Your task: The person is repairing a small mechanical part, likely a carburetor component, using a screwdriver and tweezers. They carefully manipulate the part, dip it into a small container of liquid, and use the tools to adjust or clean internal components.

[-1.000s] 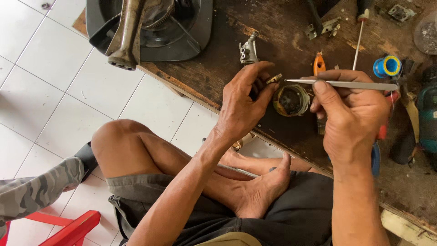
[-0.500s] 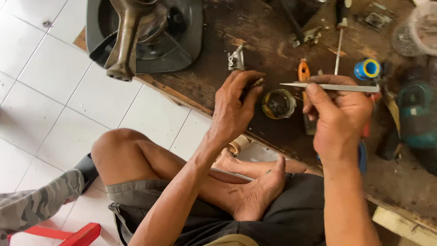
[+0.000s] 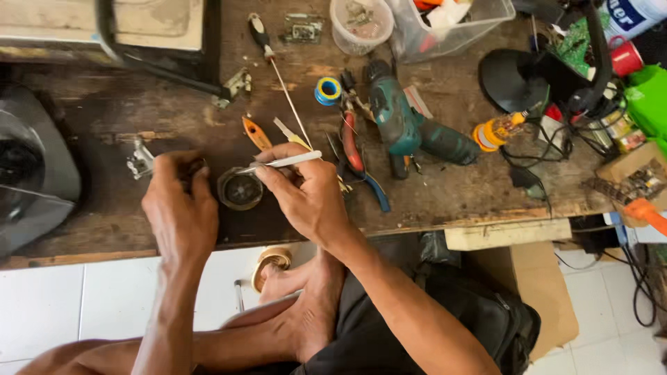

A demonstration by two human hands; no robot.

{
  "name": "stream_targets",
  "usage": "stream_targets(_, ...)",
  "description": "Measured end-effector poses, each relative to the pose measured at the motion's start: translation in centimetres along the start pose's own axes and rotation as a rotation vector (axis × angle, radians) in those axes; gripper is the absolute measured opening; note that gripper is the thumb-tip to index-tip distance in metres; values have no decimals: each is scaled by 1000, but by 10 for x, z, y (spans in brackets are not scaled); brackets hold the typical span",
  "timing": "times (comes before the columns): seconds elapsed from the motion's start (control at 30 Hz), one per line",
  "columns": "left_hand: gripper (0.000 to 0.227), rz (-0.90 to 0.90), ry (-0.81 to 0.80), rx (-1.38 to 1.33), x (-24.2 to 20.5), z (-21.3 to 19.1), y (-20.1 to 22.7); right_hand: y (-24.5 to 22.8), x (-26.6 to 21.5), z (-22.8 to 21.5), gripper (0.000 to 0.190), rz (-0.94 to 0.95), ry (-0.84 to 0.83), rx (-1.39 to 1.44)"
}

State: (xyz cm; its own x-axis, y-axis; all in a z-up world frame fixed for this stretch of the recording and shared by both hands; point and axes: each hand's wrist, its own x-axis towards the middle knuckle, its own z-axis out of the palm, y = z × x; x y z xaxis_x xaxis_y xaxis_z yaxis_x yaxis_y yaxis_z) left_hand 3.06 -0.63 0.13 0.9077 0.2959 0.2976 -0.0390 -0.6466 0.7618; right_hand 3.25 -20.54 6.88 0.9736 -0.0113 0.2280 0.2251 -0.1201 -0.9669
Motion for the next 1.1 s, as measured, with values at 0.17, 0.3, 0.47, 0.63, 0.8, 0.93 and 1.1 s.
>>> stream_targets(0.17, 25, 17, -48, 257, 5, 13, -6, 3, 2, 2, 10, 8, 1, -22)
stream_targets(0.3, 21, 3, -41, 266, 3, 11, -2, 15, 3, 6, 12, 1, -7, -65)
stream_targets(0.47, 27, -11, -5, 180, 0, 12, -10, 2, 9, 6, 13, -4, -51, -46)
stream_targets(0.63, 26, -234, 104, -310, -1, 1, -14, -29, 15, 6, 21, -90, -156, 8)
stream_targets(0.8, 29, -312, 65, -905, -9, -5, -3, -43, 8, 21, 17, -419, -286, -317)
stream_targets(0.93, 32, -346, 112, -1024, -23, 7, 17, -28, 1, 25, 17, -592, -309, -360)
stream_targets(1.1, 31, -381, 37, -1158, -30, 6, 31, -44, -8, 20, 9, -729, -335, -436)
